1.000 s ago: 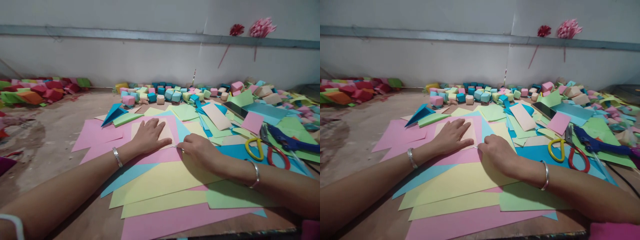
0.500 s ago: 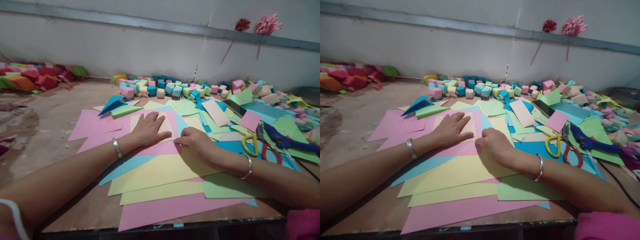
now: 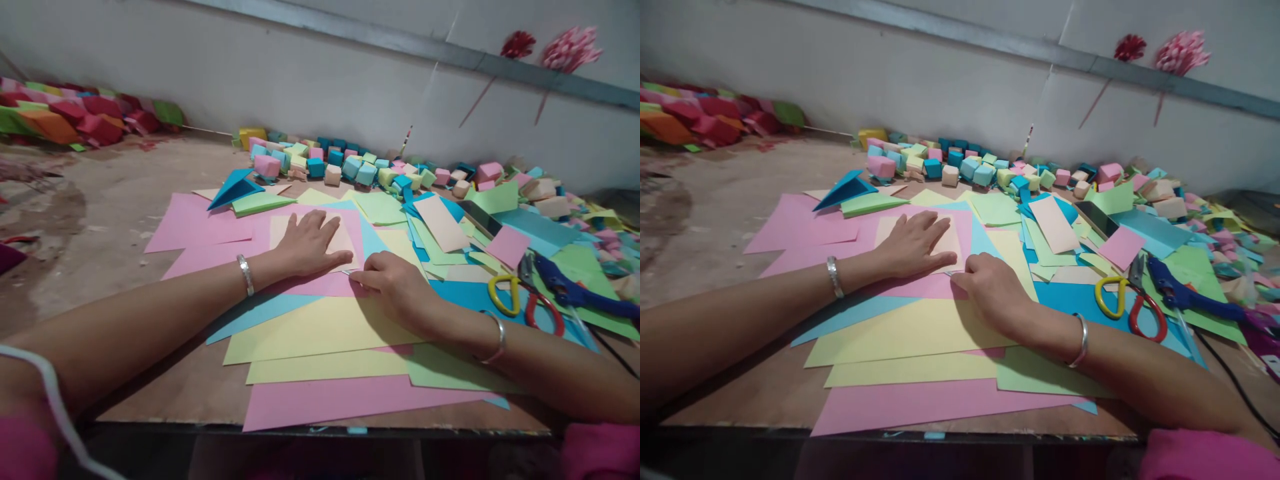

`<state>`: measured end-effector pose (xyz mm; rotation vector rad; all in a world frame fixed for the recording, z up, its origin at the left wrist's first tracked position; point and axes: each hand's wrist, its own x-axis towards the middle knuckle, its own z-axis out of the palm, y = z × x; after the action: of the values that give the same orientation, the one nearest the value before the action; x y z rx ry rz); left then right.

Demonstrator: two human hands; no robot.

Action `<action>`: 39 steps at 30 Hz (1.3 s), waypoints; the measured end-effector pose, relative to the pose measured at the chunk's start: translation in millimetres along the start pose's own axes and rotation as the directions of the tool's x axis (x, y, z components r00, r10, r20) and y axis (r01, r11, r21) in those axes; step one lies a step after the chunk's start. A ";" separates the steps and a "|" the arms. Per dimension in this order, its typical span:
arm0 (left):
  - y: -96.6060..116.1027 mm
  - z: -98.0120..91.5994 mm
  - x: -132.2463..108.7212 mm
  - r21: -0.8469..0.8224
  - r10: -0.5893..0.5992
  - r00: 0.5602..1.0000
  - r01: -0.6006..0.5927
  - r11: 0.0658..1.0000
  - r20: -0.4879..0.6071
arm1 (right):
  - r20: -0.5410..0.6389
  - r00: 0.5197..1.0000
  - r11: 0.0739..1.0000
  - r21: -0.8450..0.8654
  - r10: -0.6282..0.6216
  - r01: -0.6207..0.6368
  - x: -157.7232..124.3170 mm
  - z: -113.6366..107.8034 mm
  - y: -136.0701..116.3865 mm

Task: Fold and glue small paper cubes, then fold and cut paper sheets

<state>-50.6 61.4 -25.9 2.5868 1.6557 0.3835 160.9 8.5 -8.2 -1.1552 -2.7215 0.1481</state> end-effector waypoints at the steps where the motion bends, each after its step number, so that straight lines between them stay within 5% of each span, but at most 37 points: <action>1: -0.7 -1.0 0.9 -0.027 0.004 1.000 -0.005 1.000 -0.026 | 0.000 1.000 1.000 0.000 -0.010 0.010 -0.6 -0.1 1.0; 5: -7.5 -9.2 6.9 -0.113 0.150 0.987 -0.155 0.981 -0.049 | -0.024 0.999 0.999 0.006 -0.043 0.043 -4.1 1.1 5.3; 9: -15.5 -15.5 8.5 -0.129 0.369 0.929 -0.364 0.922 0.016 | -0.034 0.999 1.000 0.001 -0.031 0.031 -6.7 3.6 7.8; 15: -19.8 -11.0 3.6 -0.076 0.464 0.885 -0.460 0.885 0.044 | -0.036 0.999 1.000 -0.027 -0.009 0.008 -9.2 3.5 10.4; 32: -19.4 -7.7 4.2 -0.048 0.450 0.890 -0.447 0.893 0.071 | 0.000 0.995 0.988 0.114 0.100 -0.099 -1.2 0.5 -1.0; 39: -11.0 1.1 2.6 -0.018 0.251 0.968 -0.251 0.968 -0.027 | -0.064 0.998 1.000 -0.024 -0.019 0.017 -4.3 1.1 11.7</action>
<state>-59.0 68.5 -28.3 2.7932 1.3223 0.4422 171.9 13.4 -11.7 -1.1213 -2.6840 0.0760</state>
